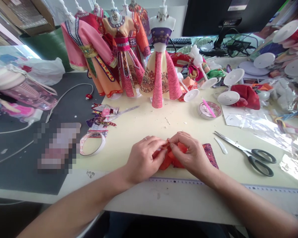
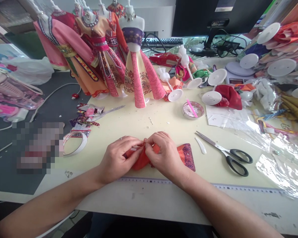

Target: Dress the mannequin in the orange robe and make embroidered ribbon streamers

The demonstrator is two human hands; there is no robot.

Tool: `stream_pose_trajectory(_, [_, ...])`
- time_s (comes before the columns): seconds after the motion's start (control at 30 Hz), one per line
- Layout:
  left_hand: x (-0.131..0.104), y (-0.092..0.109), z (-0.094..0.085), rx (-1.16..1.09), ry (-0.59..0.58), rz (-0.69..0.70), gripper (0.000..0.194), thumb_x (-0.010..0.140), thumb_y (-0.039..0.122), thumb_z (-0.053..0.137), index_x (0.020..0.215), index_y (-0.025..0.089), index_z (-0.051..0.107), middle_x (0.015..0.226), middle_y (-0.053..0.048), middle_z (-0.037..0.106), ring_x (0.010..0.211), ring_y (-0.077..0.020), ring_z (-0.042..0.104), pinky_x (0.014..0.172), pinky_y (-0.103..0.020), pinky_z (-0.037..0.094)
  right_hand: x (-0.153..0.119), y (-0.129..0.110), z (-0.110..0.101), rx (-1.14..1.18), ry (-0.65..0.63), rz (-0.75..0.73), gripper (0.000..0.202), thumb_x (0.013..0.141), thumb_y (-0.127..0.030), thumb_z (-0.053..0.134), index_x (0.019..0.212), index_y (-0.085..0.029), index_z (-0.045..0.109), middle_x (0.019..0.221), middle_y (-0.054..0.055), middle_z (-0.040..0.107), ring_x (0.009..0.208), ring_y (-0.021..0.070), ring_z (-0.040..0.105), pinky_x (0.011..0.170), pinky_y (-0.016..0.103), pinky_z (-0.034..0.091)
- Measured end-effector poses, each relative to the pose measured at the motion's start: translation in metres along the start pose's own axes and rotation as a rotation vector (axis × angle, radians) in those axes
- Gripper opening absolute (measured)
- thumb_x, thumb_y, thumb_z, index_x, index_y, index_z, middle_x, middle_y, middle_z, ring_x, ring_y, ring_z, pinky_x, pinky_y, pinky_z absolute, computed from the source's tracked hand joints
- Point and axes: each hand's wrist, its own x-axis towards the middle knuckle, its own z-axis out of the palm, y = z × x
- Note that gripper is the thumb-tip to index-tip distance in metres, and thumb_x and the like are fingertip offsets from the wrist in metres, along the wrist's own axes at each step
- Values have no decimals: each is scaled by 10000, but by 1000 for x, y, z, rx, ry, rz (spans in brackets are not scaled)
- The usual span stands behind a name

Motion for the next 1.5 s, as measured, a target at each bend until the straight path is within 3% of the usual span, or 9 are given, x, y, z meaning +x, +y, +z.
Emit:
stream_pose_trajectory(0.4, [8,1,-4,-361,-108,-383,122,808,199,570,885,152,651,776,-23,658,585,-84,573,514,-179,497,0,0,-1,100,-40,33,147,777,-128,476,756,-209,596,725,3,618,715,140,558,700,324,444])
stream_pose_trajectory(0.73, [8,5,-4,-430,-148,-432,113,802,141,539,739,139,633,708,-13,629,615,-86,570,540,-171,481,-1,-3,-1,8,-53,16,41,790,-169,532,776,-205,545,747,9,587,757,155,541,726,327,439])
stream_pose_trajectory(0.83, [7,4,-5,-412,-182,-434,116,815,177,533,743,149,620,705,-10,623,616,-89,564,547,-179,477,-2,-3,-1,4,-48,-34,98,815,-181,514,723,-205,537,686,-5,568,693,139,527,753,338,432])
stream_pose_trajectory(0.9, [7,0,-8,-401,-222,-467,116,819,244,546,851,160,620,741,-13,634,620,-95,566,562,-195,486,-2,-2,-1,1,-34,-21,133,823,-180,504,695,-205,527,672,-9,568,682,135,525,744,334,430])
stream_pose_trajectory(1.0, [9,-8,-17,-386,-321,-517,298,787,343,591,1040,186,575,797,-16,638,647,-114,569,593,-230,493,-2,0,-1,-7,-4,69,115,823,-184,508,714,-207,537,705,-7,599,710,139,547,704,314,432])
stream_pose_trajectory(1.17, [16,-15,-32,-388,-499,-626,247,778,329,579,989,202,595,745,2,595,645,-117,538,570,-223,450,-1,5,-2,-9,50,142,94,830,-195,513,750,-210,559,740,-11,633,724,137,577,704,305,436])
stream_pose_trajectory(1.4, [20,-11,-35,-350,-392,-659,108,769,276,554,767,169,567,588,45,462,522,-75,420,468,-184,334,2,9,-2,-18,177,104,108,831,-213,520,935,-217,546,890,25,623,837,158,579,761,326,450])
stream_pose_trajectory(1.5, [20,-13,-37,-243,-356,-590,72,770,234,531,770,180,579,635,35,516,561,-85,456,510,-196,360,1,8,-4,-71,209,-27,145,832,-174,502,968,-215,532,914,38,609,875,167,566,815,358,441])
